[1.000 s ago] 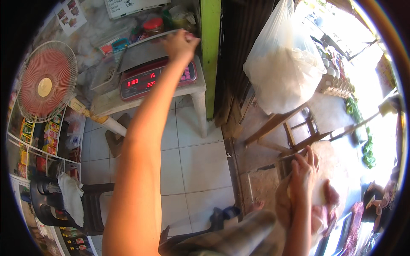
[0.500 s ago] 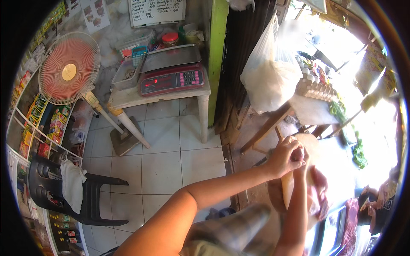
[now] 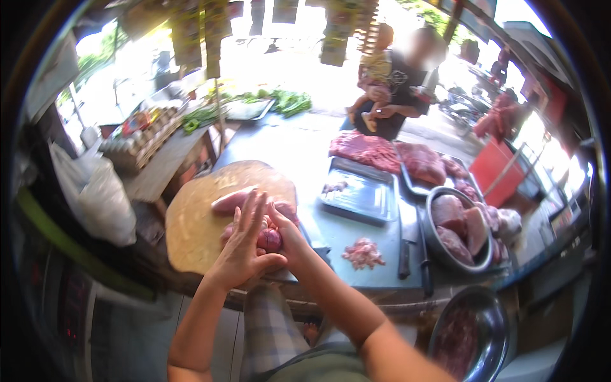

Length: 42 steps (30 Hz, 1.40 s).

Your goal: The person mops the tiled floor with a spin mop, then moves to a butcher counter and cuts raw meat into smaller pieces on a wooden cutting board using a knife. The cut pieces are placed on a metal tray.

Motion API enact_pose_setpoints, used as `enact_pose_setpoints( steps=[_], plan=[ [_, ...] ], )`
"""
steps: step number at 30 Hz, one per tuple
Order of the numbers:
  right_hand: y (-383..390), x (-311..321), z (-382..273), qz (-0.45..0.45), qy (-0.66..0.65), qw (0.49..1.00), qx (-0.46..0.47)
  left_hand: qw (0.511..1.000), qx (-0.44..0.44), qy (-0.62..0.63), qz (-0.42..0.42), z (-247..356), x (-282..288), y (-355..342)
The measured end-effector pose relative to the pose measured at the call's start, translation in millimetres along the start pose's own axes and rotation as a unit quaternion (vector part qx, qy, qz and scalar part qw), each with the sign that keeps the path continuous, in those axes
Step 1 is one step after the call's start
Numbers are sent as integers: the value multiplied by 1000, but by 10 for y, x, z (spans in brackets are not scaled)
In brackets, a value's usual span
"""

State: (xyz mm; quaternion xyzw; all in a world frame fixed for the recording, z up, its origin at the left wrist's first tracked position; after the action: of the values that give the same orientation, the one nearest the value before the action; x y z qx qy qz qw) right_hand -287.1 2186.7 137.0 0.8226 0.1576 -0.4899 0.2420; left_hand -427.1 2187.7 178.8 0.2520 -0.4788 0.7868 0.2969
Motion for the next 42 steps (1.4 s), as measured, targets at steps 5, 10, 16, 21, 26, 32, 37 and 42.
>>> enact_pose_setpoints(
  steps=[5, 10, 16, 21, 26, 32, 37, 42],
  plan=[
    [302, 762, -1181, 53, -81, 982, 164, 988, 35, -59, 140, -964, -54, -36],
    [799, 1443, -2657, 184, -213, 899, 335, 942, 223, -216, 123, -2161, 128, 643],
    [1137, 2082, -3420, 275, -257, 848, 373, 910, 286, -293, 68, -2415, -53, 955],
    [989, 2281, -3561, 308, -264, 820, 404, 892, 315, -321, 41, -2227, -16, 801],
    [861, 2287, -3551, 291, -259, 851, 353, 894, 313, -314, 60, -2190, -26, 810],
    [748, 2292, -3527, 264, -235, 879, 319, 895, 305, -320, 65, -2177, -14, 807],
    [657, 2293, -3470, 252, -219, 897, 290, 895, 303, -319, 69, -2132, 1, 785],
    [595, 2288, -3415, 264, -205, 900, 282, 897, 304, -312, 71, -2119, -2, 784]
  ],
)
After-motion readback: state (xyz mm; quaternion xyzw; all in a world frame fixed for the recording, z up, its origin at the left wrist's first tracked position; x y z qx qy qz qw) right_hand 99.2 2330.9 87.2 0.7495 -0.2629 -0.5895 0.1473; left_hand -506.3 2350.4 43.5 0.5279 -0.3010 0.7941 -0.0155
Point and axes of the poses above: each hand's wrist, its own y-axis away from the middle knuckle, its own x-axis out of the back of the hand, z = x × y, the point moved 1 cm from there along -y, towards the middle knuckle, and after that the axes turned 15 degrees about -x, right-handed, at the moved point
